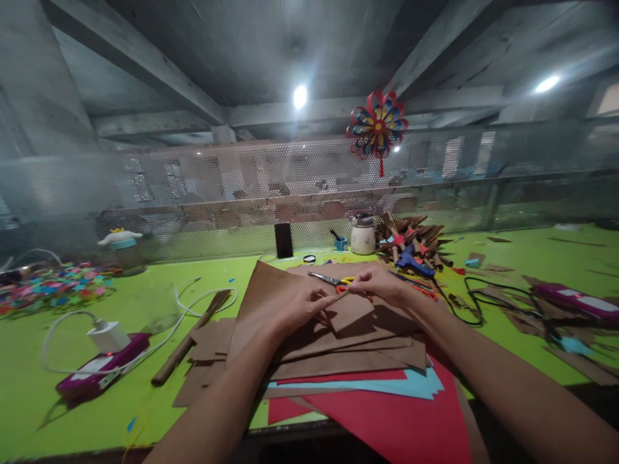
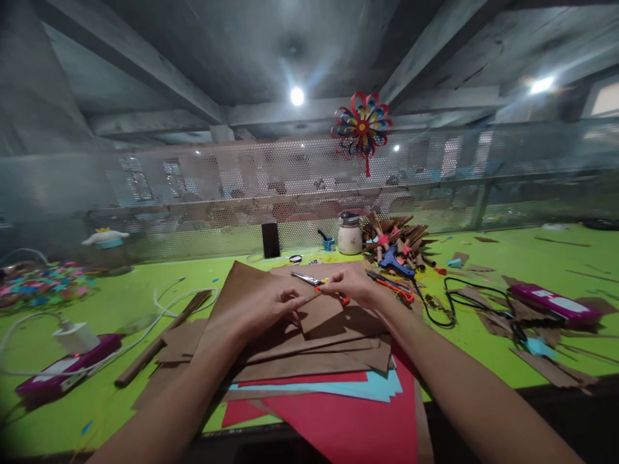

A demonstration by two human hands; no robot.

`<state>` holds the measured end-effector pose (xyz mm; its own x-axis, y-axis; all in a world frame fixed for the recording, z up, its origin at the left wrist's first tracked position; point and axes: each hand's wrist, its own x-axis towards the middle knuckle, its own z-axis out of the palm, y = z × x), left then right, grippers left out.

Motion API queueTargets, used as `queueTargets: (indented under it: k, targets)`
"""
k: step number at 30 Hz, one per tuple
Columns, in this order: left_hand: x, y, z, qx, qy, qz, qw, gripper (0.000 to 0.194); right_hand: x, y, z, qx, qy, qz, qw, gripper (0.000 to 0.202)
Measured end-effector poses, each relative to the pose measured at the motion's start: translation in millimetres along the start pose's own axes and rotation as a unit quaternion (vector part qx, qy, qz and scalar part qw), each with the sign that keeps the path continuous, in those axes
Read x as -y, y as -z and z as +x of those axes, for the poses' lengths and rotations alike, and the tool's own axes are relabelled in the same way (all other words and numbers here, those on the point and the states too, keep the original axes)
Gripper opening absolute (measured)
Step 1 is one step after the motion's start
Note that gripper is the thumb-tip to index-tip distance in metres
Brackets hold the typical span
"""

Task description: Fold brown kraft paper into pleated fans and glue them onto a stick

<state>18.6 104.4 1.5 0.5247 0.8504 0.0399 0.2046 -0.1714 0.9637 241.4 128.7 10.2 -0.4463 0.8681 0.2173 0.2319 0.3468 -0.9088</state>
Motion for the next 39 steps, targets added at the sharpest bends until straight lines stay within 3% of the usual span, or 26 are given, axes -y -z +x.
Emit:
queueTargets:
  k: [4, 14, 18, 25, 32, 39]
  targets:
    - [-1, -3.5, 2, -0.027, -0.019, 0.062, 0.998, 0.037, -2, -2, 1, 0.011, 0.014, 0.006, 1.000, 0.035]
    - [-6, -2.7, -2, -0.005, -0.046, 0.045, 0.998, 0.035, 0, -6, -3, 0.005, 0.022, 0.026, 0.999, 0.034]
    - [0, 0.7, -1, 0.007, -0.013, -0.002, 1.000, 0.034, -2, -5, -2, -0.004, -0.001, 0.044, 0.999, 0.035]
    - [6, 3.1, -2, 0.018, 0.009, -0.076, 0.997, 0.032, 1, 3, -3, -0.063, 0.007, 0.165, 0.984, 0.035]
    - [-2, -1.5, -5, 0.042, 0.014, -0.097, 0.994, 0.030, 11, -8, -9, 0.044, 0.030, 0.002, 0.999, 0.033]
    - [-7, -5.2, -9, 0.035, 0.001, -0.071, 0.997, 0.031, 11, -14, -9, 0.036, 0.029, 0.000, 0.999, 0.030]
